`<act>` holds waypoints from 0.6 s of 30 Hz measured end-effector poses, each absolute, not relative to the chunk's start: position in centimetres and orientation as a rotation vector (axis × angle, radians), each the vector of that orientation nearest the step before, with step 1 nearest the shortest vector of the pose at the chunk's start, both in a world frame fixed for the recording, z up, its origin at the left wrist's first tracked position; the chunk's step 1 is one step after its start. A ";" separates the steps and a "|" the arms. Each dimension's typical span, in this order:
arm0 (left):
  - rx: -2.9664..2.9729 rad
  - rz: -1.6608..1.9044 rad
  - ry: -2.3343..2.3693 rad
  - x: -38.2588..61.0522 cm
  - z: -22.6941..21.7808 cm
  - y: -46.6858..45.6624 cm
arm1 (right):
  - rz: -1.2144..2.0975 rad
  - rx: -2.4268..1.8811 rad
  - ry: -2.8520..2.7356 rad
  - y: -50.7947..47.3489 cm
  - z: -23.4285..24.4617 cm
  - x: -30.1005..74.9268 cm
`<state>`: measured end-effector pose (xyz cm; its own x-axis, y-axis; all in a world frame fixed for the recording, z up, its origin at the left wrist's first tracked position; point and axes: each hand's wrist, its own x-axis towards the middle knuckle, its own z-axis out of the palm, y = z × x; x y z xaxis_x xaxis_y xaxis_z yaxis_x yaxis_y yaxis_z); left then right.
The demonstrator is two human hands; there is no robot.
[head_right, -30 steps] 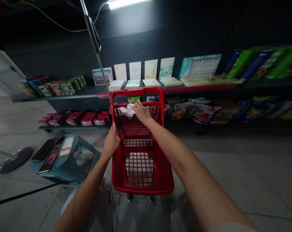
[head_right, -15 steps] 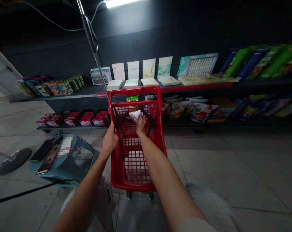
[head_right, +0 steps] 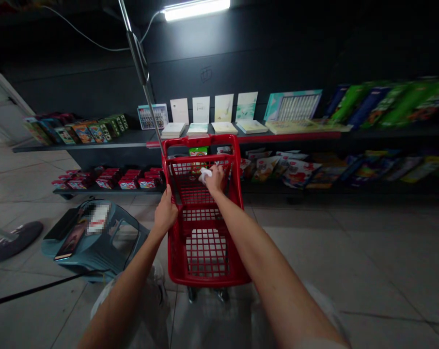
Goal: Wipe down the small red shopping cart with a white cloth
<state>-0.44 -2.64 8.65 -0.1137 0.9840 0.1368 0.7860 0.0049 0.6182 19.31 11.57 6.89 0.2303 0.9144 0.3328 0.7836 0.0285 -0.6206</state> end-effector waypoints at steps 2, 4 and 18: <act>1.821 0.840 1.941 -0.6 8.6 -2.6 | 0.017 -1.642 -1.567 12.5 9.3 19.9; 1.816 0.854 1.930 -0.8 8.6 -2.5 | -0.134 -1.557 -1.563 13.1 10.9 20.8; 1.804 0.818 1.954 -0.9 8.6 -2.5 | 0.344 -1.934 -1.266 11.7 -3.5 19.4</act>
<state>-0.90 -2.47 8.61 -0.1223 0.9849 0.1224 0.7784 0.0187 0.6275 19.44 11.70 -3.50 0.4667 0.8652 0.1837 0.6529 -0.1969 -0.7314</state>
